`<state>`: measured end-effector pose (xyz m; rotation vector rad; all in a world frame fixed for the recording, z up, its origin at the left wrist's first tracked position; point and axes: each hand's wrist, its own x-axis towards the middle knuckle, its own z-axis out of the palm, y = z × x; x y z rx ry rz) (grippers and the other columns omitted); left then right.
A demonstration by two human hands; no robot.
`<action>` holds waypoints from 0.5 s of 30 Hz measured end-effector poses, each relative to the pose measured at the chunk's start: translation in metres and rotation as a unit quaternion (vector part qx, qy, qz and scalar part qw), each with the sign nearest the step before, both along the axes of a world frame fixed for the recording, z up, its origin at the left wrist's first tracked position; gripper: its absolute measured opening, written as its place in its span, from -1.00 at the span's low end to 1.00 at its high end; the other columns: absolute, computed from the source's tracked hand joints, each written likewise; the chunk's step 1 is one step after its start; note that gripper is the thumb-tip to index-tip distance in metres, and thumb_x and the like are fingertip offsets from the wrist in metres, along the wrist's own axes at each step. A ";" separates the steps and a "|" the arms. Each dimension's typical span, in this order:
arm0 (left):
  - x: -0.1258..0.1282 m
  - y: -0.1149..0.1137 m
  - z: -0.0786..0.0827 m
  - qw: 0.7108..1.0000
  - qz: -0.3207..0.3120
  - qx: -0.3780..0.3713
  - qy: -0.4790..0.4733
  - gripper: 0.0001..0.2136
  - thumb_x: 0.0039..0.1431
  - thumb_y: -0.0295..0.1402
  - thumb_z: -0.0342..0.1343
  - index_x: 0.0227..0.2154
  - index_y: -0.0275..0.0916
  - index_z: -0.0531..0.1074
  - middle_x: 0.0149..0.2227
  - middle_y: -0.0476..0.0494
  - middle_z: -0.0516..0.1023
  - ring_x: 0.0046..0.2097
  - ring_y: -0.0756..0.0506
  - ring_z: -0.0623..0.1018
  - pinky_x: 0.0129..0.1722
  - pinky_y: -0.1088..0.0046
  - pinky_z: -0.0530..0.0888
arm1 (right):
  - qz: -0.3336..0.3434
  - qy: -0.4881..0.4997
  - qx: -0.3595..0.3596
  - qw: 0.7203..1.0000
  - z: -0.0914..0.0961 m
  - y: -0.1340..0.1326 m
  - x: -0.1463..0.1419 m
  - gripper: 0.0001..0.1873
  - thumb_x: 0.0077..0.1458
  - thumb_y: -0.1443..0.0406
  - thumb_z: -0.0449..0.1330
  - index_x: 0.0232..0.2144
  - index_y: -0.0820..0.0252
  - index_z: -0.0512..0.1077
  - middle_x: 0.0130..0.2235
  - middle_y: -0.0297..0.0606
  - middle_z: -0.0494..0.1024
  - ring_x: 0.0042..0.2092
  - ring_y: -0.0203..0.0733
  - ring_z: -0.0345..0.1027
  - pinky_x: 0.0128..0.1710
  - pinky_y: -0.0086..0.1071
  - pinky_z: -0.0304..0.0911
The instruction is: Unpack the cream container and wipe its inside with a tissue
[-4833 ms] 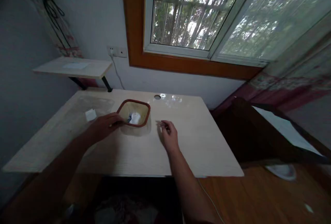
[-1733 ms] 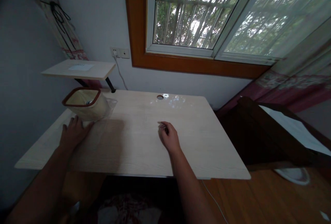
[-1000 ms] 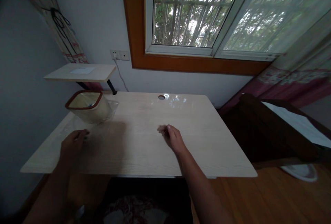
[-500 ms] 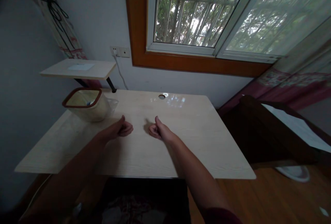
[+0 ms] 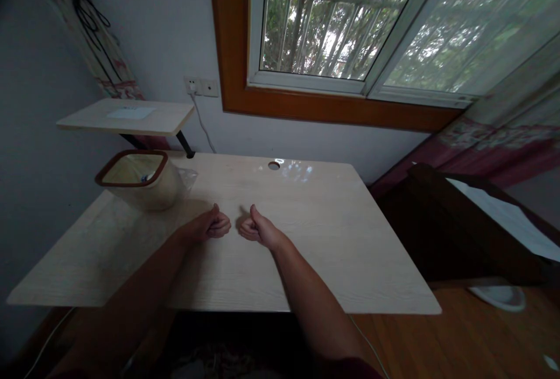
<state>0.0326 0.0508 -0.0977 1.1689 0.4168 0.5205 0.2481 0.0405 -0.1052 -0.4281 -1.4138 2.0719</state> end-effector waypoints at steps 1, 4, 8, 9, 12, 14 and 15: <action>0.001 -0.001 -0.002 1.000 -0.003 0.005 -0.003 -0.33 0.14 0.38 -0.15 -0.68 -0.16 0.03 -0.68 0.12 -0.01 -0.64 0.09 -0.03 -0.63 0.45 -0.12 | 0.001 -0.001 0.001 1.000 -0.001 -0.001 0.000 -0.17 0.25 -0.35 -0.28 -0.76 0.08 0.05 -0.74 -0.47 -0.02 -0.66 -0.36 -0.23 -0.60 -0.33 -0.31; 0.006 -0.004 -0.003 1.000 -0.022 0.008 -0.002 -0.33 0.18 0.35 -0.16 -0.69 -0.16 0.03 -0.69 0.11 -0.01 -0.64 0.08 -0.02 -0.62 0.44 -0.11 | 0.006 0.002 -0.004 1.000 -0.001 -0.003 -0.001 -0.17 0.23 -0.36 -0.30 -0.76 0.07 0.03 -0.74 -0.47 -0.03 -0.66 -0.36 -0.22 -0.59 -0.33 -0.28; 0.010 -0.005 -0.001 1.000 -0.024 0.004 -0.007 -0.31 0.15 0.38 -0.17 -0.71 -0.17 0.04 -0.69 0.10 0.00 -0.64 0.09 -0.04 -0.63 0.43 -0.14 | 0.007 0.007 -0.016 1.000 -0.002 -0.005 0.002 -0.17 0.22 -0.37 -0.29 -0.77 0.07 0.01 -0.73 -0.47 -0.04 -0.65 -0.35 -0.22 -0.60 -0.33 -0.26; 0.011 -0.005 0.000 1.000 -0.019 0.002 -0.009 -0.31 0.14 0.39 -0.17 -0.71 -0.17 0.04 -0.69 0.10 0.00 -0.64 0.09 -0.04 -0.63 0.43 -0.15 | 0.005 0.009 -0.020 1.000 -0.002 -0.005 0.003 -0.17 0.22 -0.37 -0.29 -0.77 0.07 0.01 -0.73 -0.47 -0.04 -0.65 -0.36 -0.22 -0.60 -0.33 -0.27; 0.010 -0.004 0.002 1.000 -0.013 -0.011 -0.008 -0.30 0.10 0.41 -0.16 -0.71 -0.16 0.02 -0.69 0.11 -0.02 -0.65 0.10 -0.06 -0.63 0.44 -0.16 | 0.000 0.023 -0.032 0.999 -0.001 -0.006 0.004 -0.17 0.23 -0.36 -0.30 -0.77 0.07 0.00 -0.72 -0.48 -0.06 -0.65 -0.36 -0.22 -0.60 -0.34 -0.26; 0.010 -0.004 0.003 1.000 -0.014 -0.020 -0.005 -0.30 0.09 0.42 -0.15 -0.71 -0.16 0.02 -0.70 0.12 -0.02 -0.65 0.10 -0.06 -0.64 0.44 -0.15 | 0.004 0.036 -0.040 0.999 -0.001 -0.007 0.004 -0.17 0.23 -0.36 -0.29 -0.77 0.08 -0.01 -0.72 -0.48 -0.06 -0.66 -0.37 -0.23 -0.60 -0.35 -0.26; 0.010 -0.003 0.004 1.000 -0.015 -0.023 -0.005 -0.30 0.09 0.42 -0.15 -0.71 -0.16 0.02 -0.70 0.12 -0.02 -0.65 0.10 -0.06 -0.64 0.44 -0.15 | 0.009 0.042 -0.043 0.998 -0.001 -0.007 0.003 -0.17 0.24 -0.35 -0.28 -0.76 0.08 0.00 -0.72 -0.48 -0.06 -0.66 -0.37 -0.23 -0.61 -0.35 -0.27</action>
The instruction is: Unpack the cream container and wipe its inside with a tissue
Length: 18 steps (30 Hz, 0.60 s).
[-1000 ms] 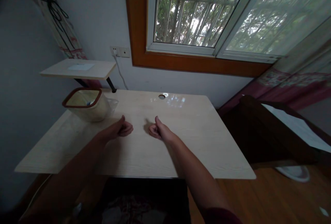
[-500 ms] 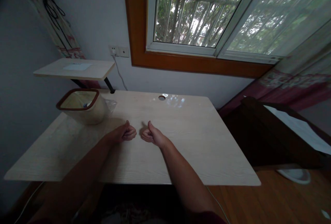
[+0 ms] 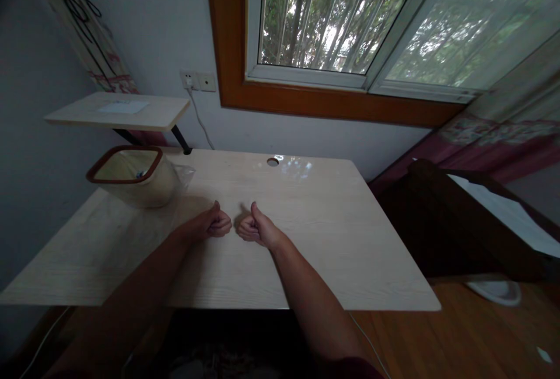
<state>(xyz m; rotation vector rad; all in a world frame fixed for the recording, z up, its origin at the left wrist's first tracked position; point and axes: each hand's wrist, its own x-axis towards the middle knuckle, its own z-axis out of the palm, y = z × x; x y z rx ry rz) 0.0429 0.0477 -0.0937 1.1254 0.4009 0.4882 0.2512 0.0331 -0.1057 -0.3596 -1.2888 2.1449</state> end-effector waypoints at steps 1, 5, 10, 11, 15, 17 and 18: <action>0.000 0.000 0.001 1.000 -0.002 -0.002 -0.001 -0.30 0.10 0.41 -0.15 -0.71 -0.16 0.02 -0.70 0.12 -0.02 -0.65 0.10 -0.05 -0.63 0.44 -0.14 | 0.005 0.006 -0.002 1.000 0.000 0.000 -0.001 -0.17 0.25 -0.34 -0.27 -0.76 0.08 0.01 -0.72 -0.48 -0.05 -0.66 -0.38 -0.23 -0.61 -0.35 -0.28; 0.001 0.002 0.001 1.000 -0.005 -0.005 -0.004 -0.30 0.11 0.40 -0.17 -0.70 -0.17 0.02 -0.70 0.12 -0.02 -0.65 0.11 -0.06 -0.62 0.44 -0.14 | 0.017 0.024 -0.002 1.000 -0.003 0.000 -0.003 -0.19 0.28 -0.31 -0.23 -0.76 0.09 0.04 -0.73 -0.48 -0.03 -0.67 -0.39 -0.24 -0.62 -0.36 -0.31; 0.002 0.002 -0.003 1.000 0.013 0.005 -0.001 -0.30 0.11 0.42 -0.19 -0.71 -0.17 0.01 -0.71 0.11 -0.01 -0.65 0.10 -0.04 -0.60 0.42 -0.12 | 0.009 -0.001 0.000 1.000 -0.003 0.000 -0.003 -0.17 0.27 -0.33 -0.24 -0.77 0.09 0.03 -0.73 -0.48 -0.04 -0.67 -0.39 -0.23 -0.62 -0.35 -0.30; 0.003 0.002 -0.004 1.000 0.015 0.008 0.000 -0.29 0.10 0.43 -0.20 -0.71 -0.16 0.01 -0.71 0.11 -0.01 -0.65 0.10 -0.03 -0.60 0.42 -0.11 | 0.004 -0.011 0.001 1.000 -0.002 0.000 -0.003 -0.17 0.25 -0.34 -0.25 -0.78 0.09 0.02 -0.74 -0.48 -0.05 -0.67 -0.38 -0.23 -0.62 -0.35 -0.30; 0.004 0.000 -0.004 1.000 0.019 0.015 0.000 -0.29 0.08 0.44 -0.23 -0.72 -0.16 0.01 -0.72 0.11 -0.02 -0.65 0.09 -0.04 -0.59 0.40 -0.10 | -0.018 -0.036 0.003 0.999 -0.001 0.000 -0.002 -0.16 0.21 -0.38 -0.26 -0.79 0.08 0.00 -0.75 -0.47 -0.07 -0.66 -0.37 -0.22 -0.61 -0.34 -0.28; 0.004 -0.001 -0.004 1.000 0.017 0.013 -0.004 -0.29 0.09 0.43 -0.21 -0.73 -0.16 0.01 -0.72 0.11 -0.02 -0.65 0.09 -0.04 -0.59 0.40 -0.10 | -0.017 -0.035 0.007 0.999 -0.001 0.001 -0.002 -0.16 0.21 -0.38 -0.28 -0.78 0.08 -0.01 -0.74 -0.47 -0.07 -0.66 -0.37 -0.22 -0.60 -0.34 -0.27; 0.004 -0.001 -0.004 1.000 0.015 0.012 -0.007 -0.29 0.08 0.43 -0.19 -0.73 -0.16 0.01 -0.72 0.11 -0.02 -0.65 0.09 -0.03 -0.59 0.40 -0.10 | -0.012 -0.031 0.010 0.999 -0.002 0.001 -0.002 -0.16 0.23 -0.37 -0.29 -0.78 0.08 -0.01 -0.74 -0.47 -0.07 -0.66 -0.37 -0.22 -0.60 -0.34 -0.27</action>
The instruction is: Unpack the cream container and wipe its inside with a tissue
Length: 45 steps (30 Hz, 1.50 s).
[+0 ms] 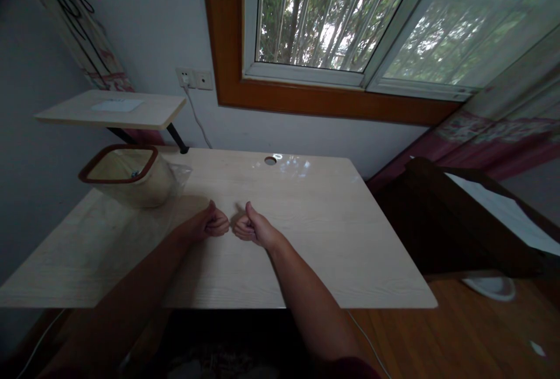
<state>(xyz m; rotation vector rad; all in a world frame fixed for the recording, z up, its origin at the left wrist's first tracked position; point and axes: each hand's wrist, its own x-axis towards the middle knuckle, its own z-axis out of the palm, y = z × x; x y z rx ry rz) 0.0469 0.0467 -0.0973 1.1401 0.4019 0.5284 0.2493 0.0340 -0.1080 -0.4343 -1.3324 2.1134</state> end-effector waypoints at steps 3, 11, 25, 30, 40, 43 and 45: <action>0.000 -0.001 0.000 1.000 -0.002 -0.001 -0.007 -0.29 0.08 0.43 -0.15 -0.73 -0.17 0.01 -0.72 0.11 -0.03 -0.66 0.10 -0.04 -0.59 0.41 -0.11 | 0.016 0.019 0.006 1.000 -0.003 0.001 0.000 -0.17 0.26 -0.33 -0.32 -0.76 0.09 0.00 -0.73 -0.47 -0.06 -0.66 -0.37 -0.22 -0.60 -0.34 -0.27; 0.000 -0.001 0.000 1.000 -0.010 -0.010 -0.008 -0.29 0.08 0.43 -0.16 -0.73 -0.17 0.02 -0.72 0.11 -0.03 -0.65 0.09 -0.04 -0.59 0.40 -0.11 | 0.006 0.010 0.010 1.000 -0.002 0.000 0.001 -0.17 0.23 -0.36 -0.29 -0.76 0.08 0.00 -0.72 -0.48 -0.07 -0.65 -0.36 -0.24 -0.60 -0.35 -0.29; 0.000 -0.003 -0.002 1.000 -0.004 -0.013 0.014 -0.28 0.06 0.45 -0.19 -0.72 -0.16 0.02 -0.71 0.12 -0.05 -0.65 0.09 -0.05 -0.58 0.40 -0.12 | 0.007 0.008 0.026 1.000 -0.002 -0.002 -0.001 -0.18 0.26 -0.34 -0.31 -0.76 0.07 0.00 -0.72 -0.48 -0.06 -0.64 -0.35 -0.24 -0.59 -0.33 -0.26; 0.000 -0.003 0.000 1.000 -0.010 -0.012 -0.001 -0.29 0.10 0.42 -0.19 -0.72 -0.17 0.01 -0.71 0.13 -0.05 -0.65 0.10 -0.07 -0.59 0.41 -0.12 | 0.005 0.013 0.013 1.000 -0.001 -0.002 -0.001 -0.18 0.25 -0.34 -0.21 -0.77 0.07 0.02 -0.73 -0.48 -0.06 -0.64 -0.35 -0.23 -0.58 -0.32 -0.28; 0.002 -0.003 0.004 0.998 0.051 0.026 -0.017 -0.38 0.18 0.29 -0.01 -0.62 -0.21 0.16 -0.64 0.09 0.09 -0.60 0.08 0.06 -0.59 0.47 -0.01 | -0.151 -0.016 0.012 0.988 0.005 0.004 -0.002 -0.21 0.17 -0.38 -0.12 -0.70 0.10 0.15 -0.69 -0.47 0.04 -0.64 -0.36 -0.19 -0.60 -0.33 -0.28; -0.001 0.001 0.006 0.988 0.130 0.078 0.014 -0.48 0.17 0.18 0.11 -0.49 -0.25 0.30 -0.52 0.03 0.28 -0.56 0.08 0.16 -0.59 0.51 0.05 | -0.309 -0.042 0.011 0.950 0.006 0.012 0.004 -0.34 0.16 -0.31 0.03 -0.54 0.11 0.31 -0.63 -0.47 0.17 -0.62 -0.36 -0.13 -0.60 -0.35 -0.25; -0.006 0.005 0.010 0.970 0.197 0.117 0.075 -0.54 0.17 0.10 0.16 -0.43 -0.27 0.34 -0.47 0.00 0.36 -0.54 0.08 0.25 -0.56 0.53 0.13 | -0.410 -0.075 0.030 0.909 0.005 0.018 0.010 -0.47 0.15 -0.21 0.16 -0.45 0.10 0.34 -0.58 -0.47 0.25 -0.57 -0.33 -0.04 -0.58 -0.37 -0.17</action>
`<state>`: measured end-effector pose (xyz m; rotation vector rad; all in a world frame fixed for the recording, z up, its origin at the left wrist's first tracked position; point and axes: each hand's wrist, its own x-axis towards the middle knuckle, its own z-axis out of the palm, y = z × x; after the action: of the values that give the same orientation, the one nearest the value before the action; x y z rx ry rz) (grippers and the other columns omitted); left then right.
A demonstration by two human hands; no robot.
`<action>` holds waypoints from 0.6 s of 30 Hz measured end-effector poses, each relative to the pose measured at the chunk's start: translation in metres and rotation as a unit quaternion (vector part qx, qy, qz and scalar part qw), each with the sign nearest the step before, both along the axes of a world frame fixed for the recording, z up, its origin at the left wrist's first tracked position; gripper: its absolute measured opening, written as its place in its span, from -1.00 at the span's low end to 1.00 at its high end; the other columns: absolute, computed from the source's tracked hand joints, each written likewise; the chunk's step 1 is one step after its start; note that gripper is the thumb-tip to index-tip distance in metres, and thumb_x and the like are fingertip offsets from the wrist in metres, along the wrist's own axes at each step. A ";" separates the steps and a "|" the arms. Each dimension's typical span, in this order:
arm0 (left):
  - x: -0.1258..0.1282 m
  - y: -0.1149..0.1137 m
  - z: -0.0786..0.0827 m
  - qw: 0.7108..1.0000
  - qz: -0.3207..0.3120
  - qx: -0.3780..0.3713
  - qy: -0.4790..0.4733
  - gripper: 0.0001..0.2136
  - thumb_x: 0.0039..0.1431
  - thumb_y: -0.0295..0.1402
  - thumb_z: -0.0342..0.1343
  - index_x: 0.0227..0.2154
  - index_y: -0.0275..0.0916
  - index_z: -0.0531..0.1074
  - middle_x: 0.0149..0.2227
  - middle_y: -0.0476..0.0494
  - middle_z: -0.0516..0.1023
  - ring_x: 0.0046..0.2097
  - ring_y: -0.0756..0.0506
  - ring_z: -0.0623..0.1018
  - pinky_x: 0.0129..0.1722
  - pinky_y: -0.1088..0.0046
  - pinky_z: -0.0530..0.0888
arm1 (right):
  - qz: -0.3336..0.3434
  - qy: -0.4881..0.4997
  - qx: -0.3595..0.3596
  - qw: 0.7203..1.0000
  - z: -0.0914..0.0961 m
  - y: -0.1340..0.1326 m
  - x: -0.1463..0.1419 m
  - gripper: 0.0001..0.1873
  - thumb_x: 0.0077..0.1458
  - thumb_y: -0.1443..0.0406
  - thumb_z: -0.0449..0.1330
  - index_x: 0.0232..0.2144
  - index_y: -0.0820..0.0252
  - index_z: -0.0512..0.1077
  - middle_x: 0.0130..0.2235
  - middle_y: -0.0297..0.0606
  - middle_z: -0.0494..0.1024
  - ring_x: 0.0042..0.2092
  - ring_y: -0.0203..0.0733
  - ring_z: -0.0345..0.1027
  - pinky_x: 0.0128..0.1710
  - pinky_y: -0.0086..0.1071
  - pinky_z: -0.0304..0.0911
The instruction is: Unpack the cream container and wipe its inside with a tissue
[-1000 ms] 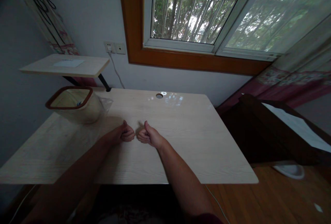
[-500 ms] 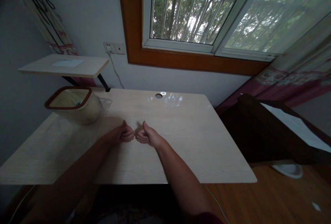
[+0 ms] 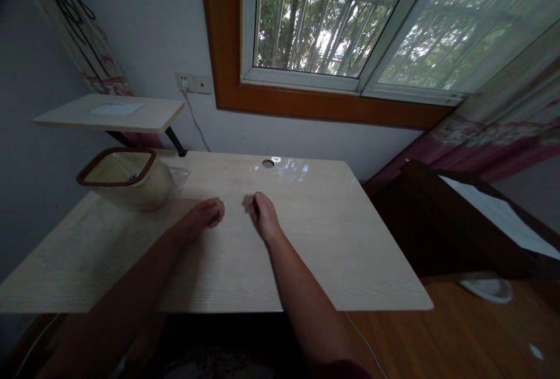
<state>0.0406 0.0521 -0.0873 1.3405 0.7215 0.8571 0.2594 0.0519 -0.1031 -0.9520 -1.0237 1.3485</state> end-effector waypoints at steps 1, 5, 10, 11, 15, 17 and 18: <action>-0.003 0.002 0.004 0.998 0.042 0.021 0.042 -0.58 0.18 0.05 0.17 -0.42 -0.27 0.35 -0.47 0.00 0.38 -0.52 0.06 0.29 -0.53 0.53 0.19 | -0.042 -0.023 0.007 0.999 -0.001 0.003 0.003 -0.53 0.13 -0.16 0.22 -0.42 0.10 0.35 -0.54 -0.45 0.28 -0.54 -0.32 0.01 -0.57 -0.39 -0.13; -0.023 0.004 0.036 0.942 0.150 0.197 0.226 -0.71 0.24 -0.08 0.16 -0.30 -0.24 0.50 -0.38 -0.07 0.49 -0.38 -0.02 0.45 -0.36 0.47 0.37 | -0.133 -0.077 0.029 0.988 -0.005 0.011 0.015 -0.65 0.13 -0.04 0.25 -0.35 0.09 0.38 -0.47 -0.43 0.32 -0.46 -0.29 0.09 -0.50 -0.41 -0.02; -0.066 0.002 0.088 0.783 0.230 0.445 0.370 -0.76 0.30 -0.15 0.13 -0.16 -0.19 0.55 -0.20 -0.17 0.57 -0.12 -0.15 0.53 -0.01 0.26 0.43 | -0.144 -0.098 0.033 0.984 -0.006 0.012 0.017 -0.70 0.16 0.01 0.22 -0.29 0.09 0.39 -0.43 -0.41 0.35 -0.43 -0.28 0.13 -0.44 -0.40 0.04; -0.076 0.002 0.096 0.751 0.240 0.473 0.393 -0.75 0.29 -0.15 0.13 -0.13 -0.19 0.55 -0.17 -0.18 0.58 -0.07 -0.18 0.53 0.06 0.20 0.40 | -0.141 -0.101 0.030 0.984 -0.006 0.012 0.017 -0.70 0.15 0.01 0.22 -0.29 0.09 0.39 -0.43 -0.41 0.35 -0.43 -0.28 0.13 -0.44 -0.40 0.04; -0.117 -0.002 0.112 0.655 0.255 0.514 0.492 -0.63 0.29 -0.05 0.10 0.00 -0.18 0.51 -0.04 -0.26 0.57 0.07 -0.29 0.47 0.16 0.03 0.33 | -0.145 -0.110 0.029 0.983 -0.007 0.012 0.016 -0.68 0.11 -0.02 0.23 -0.28 0.08 0.41 -0.42 -0.42 0.36 -0.40 -0.26 0.14 -0.41 -0.39 0.06; -0.137 -0.004 0.115 0.633 0.250 0.496 0.540 -0.56 0.31 -0.02 0.07 0.10 -0.18 0.44 0.03 -0.28 0.54 0.14 -0.31 0.43 0.18 0.03 0.31 | -0.151 -0.114 0.036 0.981 -0.007 0.012 0.016 -0.67 0.11 -0.02 0.23 -0.28 0.08 0.42 -0.42 -0.42 0.37 -0.39 -0.25 0.16 -0.40 -0.37 0.08; -0.147 -0.005 0.116 0.629 0.256 0.485 0.551 -0.54 0.29 -0.01 0.08 0.11 -0.18 0.43 0.05 -0.27 0.53 0.15 -0.32 0.43 0.18 0.03 0.31 | -0.153 -0.115 0.039 0.981 -0.007 0.012 0.016 -0.68 0.11 -0.01 0.24 -0.28 0.08 0.43 -0.42 -0.41 0.37 -0.40 -0.25 0.17 -0.39 -0.36 0.09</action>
<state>-0.1063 0.0466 0.0288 2.8183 1.8162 0.8029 0.2752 0.0636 -0.1105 -1.1737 -1.0453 0.9528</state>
